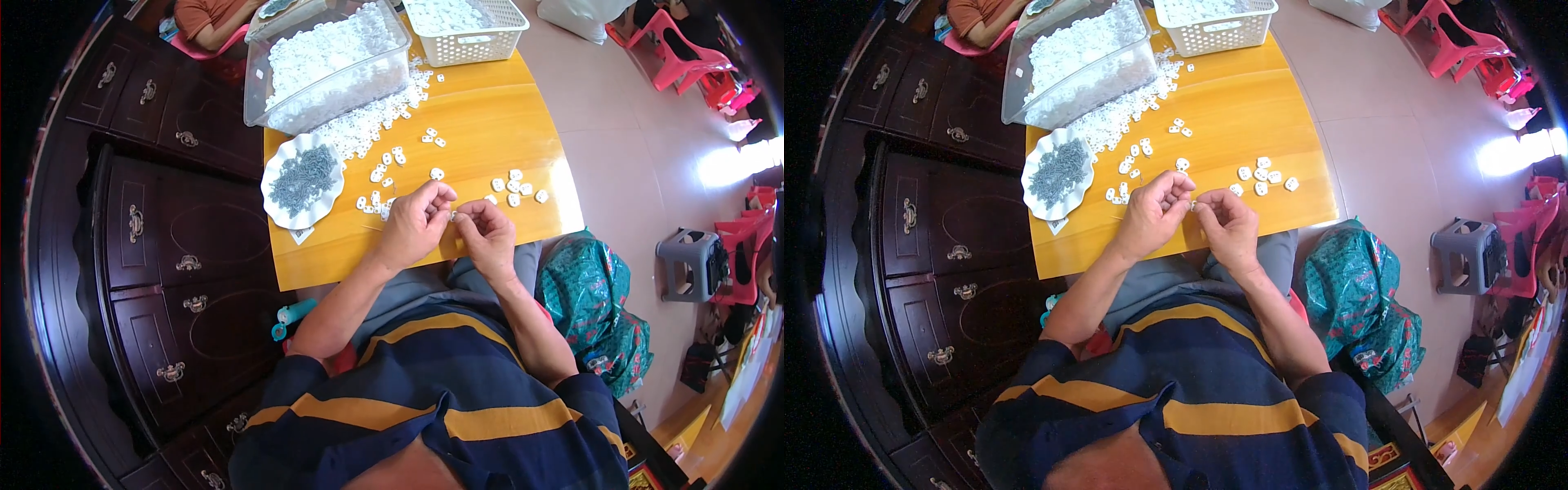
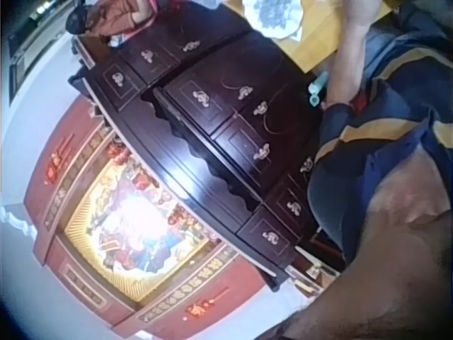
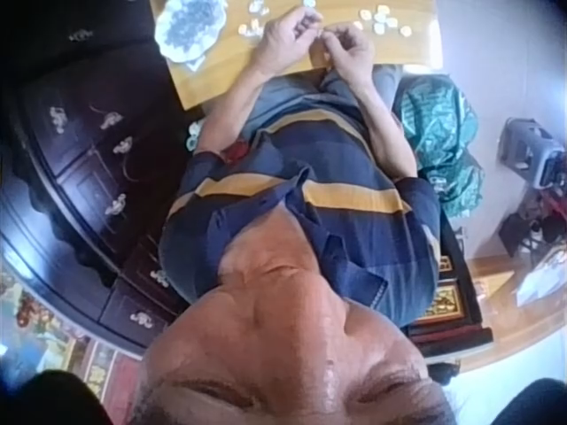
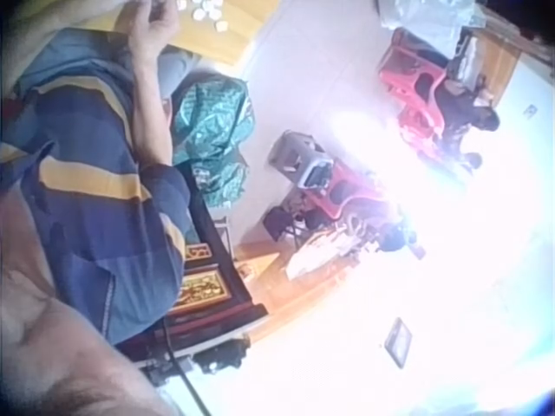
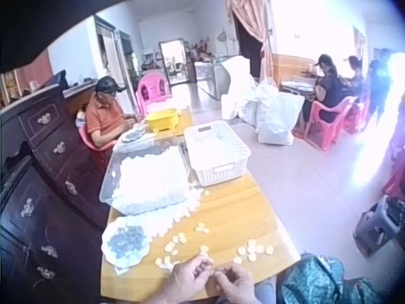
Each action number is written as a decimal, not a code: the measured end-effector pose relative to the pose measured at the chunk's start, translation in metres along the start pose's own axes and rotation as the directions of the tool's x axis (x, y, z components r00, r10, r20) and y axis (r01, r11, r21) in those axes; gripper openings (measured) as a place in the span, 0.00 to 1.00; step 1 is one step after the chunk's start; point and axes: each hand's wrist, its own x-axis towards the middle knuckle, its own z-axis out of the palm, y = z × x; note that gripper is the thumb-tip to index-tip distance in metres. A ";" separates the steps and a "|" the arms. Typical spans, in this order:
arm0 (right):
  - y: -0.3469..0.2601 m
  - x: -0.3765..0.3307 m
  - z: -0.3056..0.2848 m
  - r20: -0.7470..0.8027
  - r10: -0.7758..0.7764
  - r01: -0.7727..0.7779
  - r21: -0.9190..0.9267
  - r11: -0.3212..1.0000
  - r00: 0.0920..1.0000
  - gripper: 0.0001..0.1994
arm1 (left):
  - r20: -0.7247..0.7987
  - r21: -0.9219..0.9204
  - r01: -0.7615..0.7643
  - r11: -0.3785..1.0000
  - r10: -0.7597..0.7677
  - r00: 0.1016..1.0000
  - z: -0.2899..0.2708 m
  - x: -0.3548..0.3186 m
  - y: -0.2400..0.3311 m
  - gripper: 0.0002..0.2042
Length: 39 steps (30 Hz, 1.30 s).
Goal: Assembling small white plastic components manually at a workbench.
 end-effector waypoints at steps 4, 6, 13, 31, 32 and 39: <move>0.002 -0.002 0.002 -0.019 -0.053 0.053 -0.008 0.999 0.998 0.03 | 0.014 -0.026 0.050 0.998 -0.050 0.999 0.000 0.001 0.000 0.08; 0.002 -0.003 0.002 -0.023 -0.067 0.067 -0.030 0.997 0.997 0.03 | 0.022 -0.041 0.096 0.995 -0.096 0.995 0.001 0.002 -0.006 0.07; 0.004 -0.002 0.002 -0.034 -0.075 0.072 -0.060 0.996 0.997 0.03 | 0.129 -0.275 0.263 0.925 -0.236 0.963 -0.003 0.004 -0.016 0.10; -0.011 0.005 -0.005 -0.001 0.042 -0.039 0.291 0.956 0.999 0.03 | 0.106 0.694 -0.177 0.698 0.144 0.984 -0.008 -0.015 -0.011 0.19; -0.011 0.005 -0.005 -0.001 0.042 -0.040 0.291 0.956 0.999 0.03 | 0.110 0.660 -0.182 0.729 0.146 0.983 -0.008 -0.017 -0.011 0.19; -0.010 0.005 -0.006 -0.001 0.055 -0.052 0.288 0.956 0.998 0.03 | 0.073 0.602 -0.157 0.783 0.142 0.987 -0.009 -0.014 -0.009 0.11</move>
